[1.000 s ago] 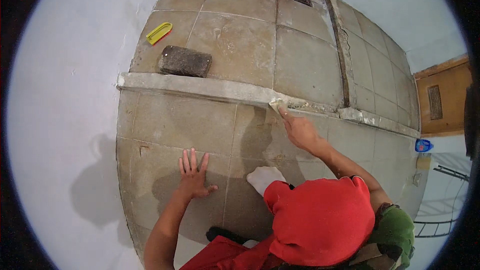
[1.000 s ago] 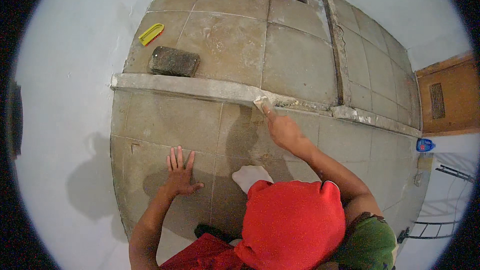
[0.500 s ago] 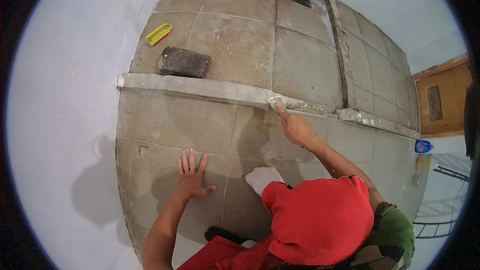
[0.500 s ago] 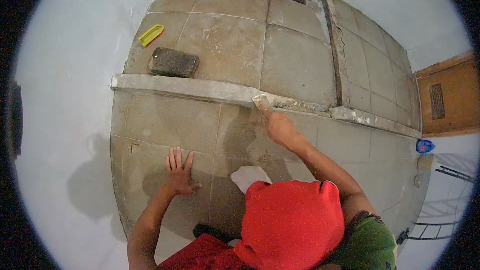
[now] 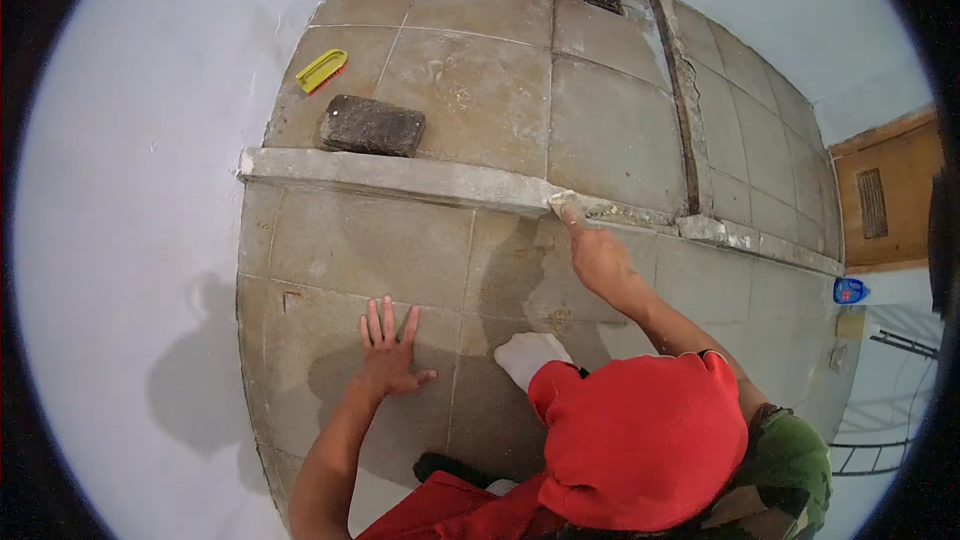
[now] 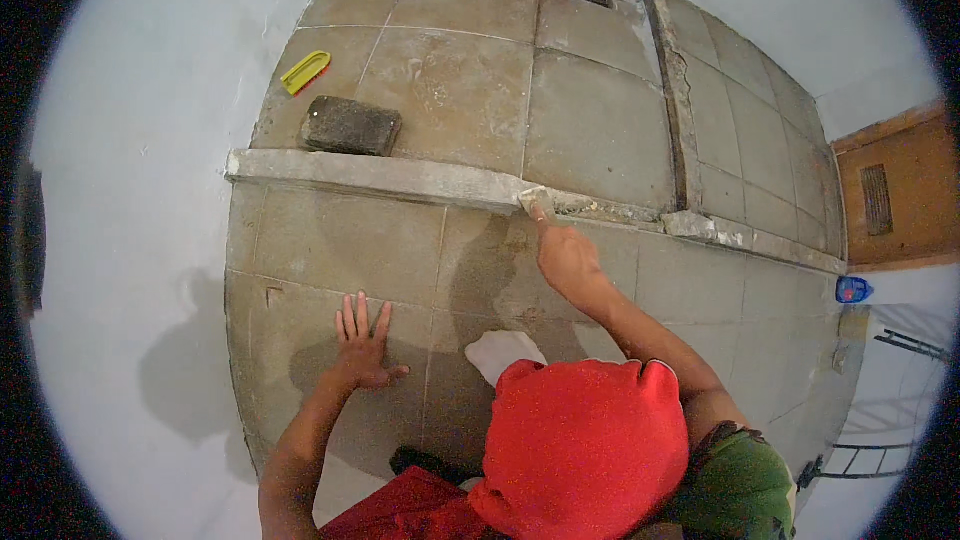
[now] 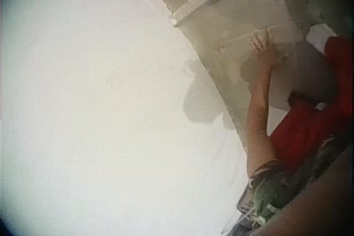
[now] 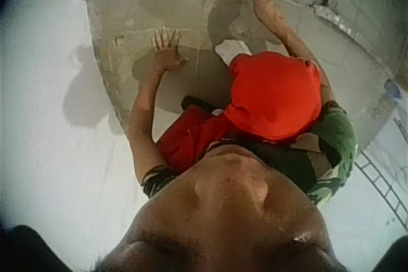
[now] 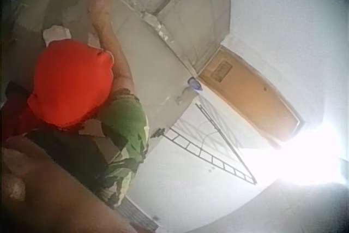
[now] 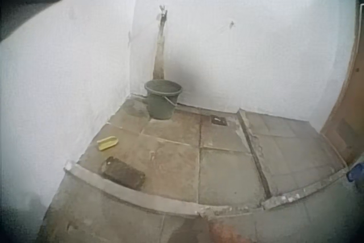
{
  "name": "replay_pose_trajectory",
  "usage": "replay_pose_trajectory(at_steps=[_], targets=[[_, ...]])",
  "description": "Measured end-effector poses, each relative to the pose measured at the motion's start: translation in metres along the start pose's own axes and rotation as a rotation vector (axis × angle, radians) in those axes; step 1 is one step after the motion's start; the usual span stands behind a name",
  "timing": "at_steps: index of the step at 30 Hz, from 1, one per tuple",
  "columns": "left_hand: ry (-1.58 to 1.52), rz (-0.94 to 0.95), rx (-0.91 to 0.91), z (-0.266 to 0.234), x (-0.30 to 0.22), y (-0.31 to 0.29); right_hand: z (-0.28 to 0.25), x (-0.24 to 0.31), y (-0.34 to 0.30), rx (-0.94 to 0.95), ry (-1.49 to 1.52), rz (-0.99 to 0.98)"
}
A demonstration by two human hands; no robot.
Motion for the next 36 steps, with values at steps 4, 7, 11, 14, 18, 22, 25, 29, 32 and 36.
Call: replay_pose_trajectory(at_steps=[4,7,11,14,18,22,25,29,32,36], targets=[[0.007,-0.025,0.032,-0.004,-0.002,-0.002,-0.007,0.003,-0.005,0.020,-0.021,-0.054],[-0.017,0.000,0.009,-0.001,-0.002,0.001,-0.003,-0.003,0.003,-0.040,-0.052,-0.010],[0.033,-0.003,0.006,0.005,0.000,0.001,-0.008,0.004,0.002,0.013,-0.085,-0.026],[0.000,0.007,-0.007,0.000,0.002,-0.001,-0.012,0.003,-0.002,0.001,-0.083,-0.031],[0.028,0.006,-0.005,0.002,0.000,0.002,-0.005,-0.003,-0.007,-0.059,-0.057,-0.059],[-0.015,0.016,-0.005,-0.001,-0.002,-0.002,-0.006,-0.002,-0.003,-0.089,-0.070,-0.050],[0.000,-0.003,0.001,0.001,0.002,-0.002,-0.006,-0.002,-0.007,0.009,-0.087,-0.072],[0.034,0.002,-0.005,-0.003,-0.001,0.000,-0.003,-0.005,-0.006,-0.141,-0.083,-0.047],[0.069,-0.025,0.031,0.002,-0.002,0.003,-0.004,0.001,-0.005,-0.060,-0.091,-0.014],[0.028,0.009,-0.006,0.005,0.004,-0.002,-0.004,0.000,-0.009,-0.021,-0.095,-0.025]])
Point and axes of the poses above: each hand's wrist, its own y-axis towards the middle knuckle, its own z-axis out of the palm, x = y × z, the point moved 3 cm from there along y, towards the middle knuckle, and after that the axes turned 12 degrees about -y, right-handed, at the moved point
